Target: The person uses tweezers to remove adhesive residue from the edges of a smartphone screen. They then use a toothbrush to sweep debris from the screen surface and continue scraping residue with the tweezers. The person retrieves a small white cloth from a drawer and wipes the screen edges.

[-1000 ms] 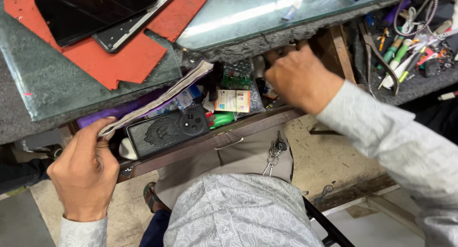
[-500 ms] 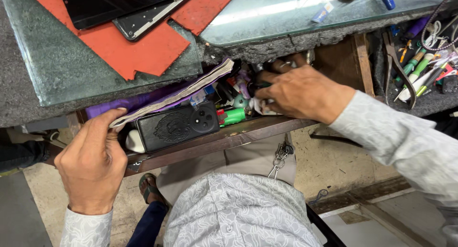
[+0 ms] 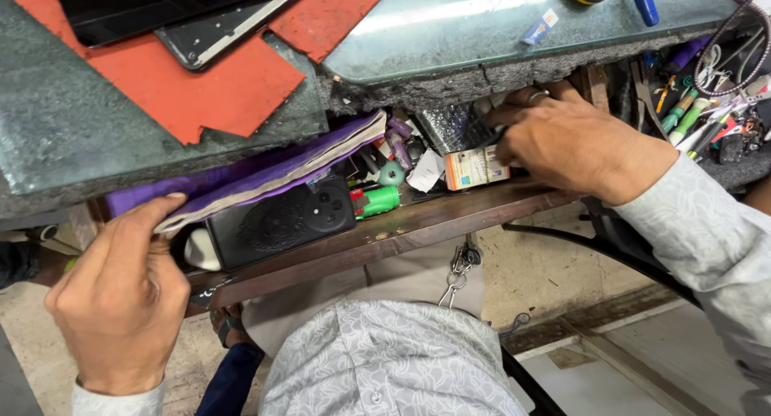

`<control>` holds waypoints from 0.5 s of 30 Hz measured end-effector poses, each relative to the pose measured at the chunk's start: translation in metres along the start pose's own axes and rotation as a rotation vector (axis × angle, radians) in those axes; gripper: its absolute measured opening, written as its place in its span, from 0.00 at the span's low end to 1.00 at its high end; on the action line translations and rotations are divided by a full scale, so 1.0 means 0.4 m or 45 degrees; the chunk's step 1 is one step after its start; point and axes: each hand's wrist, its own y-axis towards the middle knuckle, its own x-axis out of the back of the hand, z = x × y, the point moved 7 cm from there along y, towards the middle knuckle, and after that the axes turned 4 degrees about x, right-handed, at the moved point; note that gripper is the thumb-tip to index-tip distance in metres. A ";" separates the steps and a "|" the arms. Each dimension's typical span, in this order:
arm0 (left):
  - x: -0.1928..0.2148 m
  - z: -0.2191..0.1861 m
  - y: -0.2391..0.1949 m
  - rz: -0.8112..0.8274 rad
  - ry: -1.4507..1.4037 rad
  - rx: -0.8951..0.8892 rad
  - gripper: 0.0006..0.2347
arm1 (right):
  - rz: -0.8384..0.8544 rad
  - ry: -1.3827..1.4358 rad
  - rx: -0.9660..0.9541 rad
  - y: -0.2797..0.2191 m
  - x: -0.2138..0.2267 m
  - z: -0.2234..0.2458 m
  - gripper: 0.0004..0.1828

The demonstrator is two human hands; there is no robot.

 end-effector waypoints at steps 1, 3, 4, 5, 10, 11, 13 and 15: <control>-0.003 0.004 -0.003 0.015 0.015 0.013 0.14 | 0.062 0.101 -0.035 0.005 -0.006 0.000 0.17; -0.006 0.009 -0.008 0.026 0.046 0.029 0.14 | -0.442 0.180 0.317 0.001 0.080 0.056 0.23; -0.007 0.010 -0.010 0.022 0.063 0.031 0.14 | -0.699 0.216 0.489 -0.013 0.123 0.081 0.27; -0.009 0.012 -0.012 0.027 0.076 0.039 0.14 | -0.582 0.190 0.416 0.014 0.114 0.092 0.22; -0.015 0.014 -0.021 0.017 0.096 0.015 0.15 | -0.423 -0.134 0.140 0.138 0.066 0.121 0.31; -0.019 0.014 -0.021 0.011 0.089 0.001 0.16 | -0.478 -0.157 0.102 0.139 0.057 0.113 0.32; -0.020 0.018 -0.022 0.011 0.081 -0.008 0.16 | -0.596 -0.206 0.038 0.126 0.048 0.089 0.35; -0.018 0.025 -0.025 0.021 0.076 0.005 0.16 | -0.667 -0.268 0.040 0.104 0.041 0.071 0.32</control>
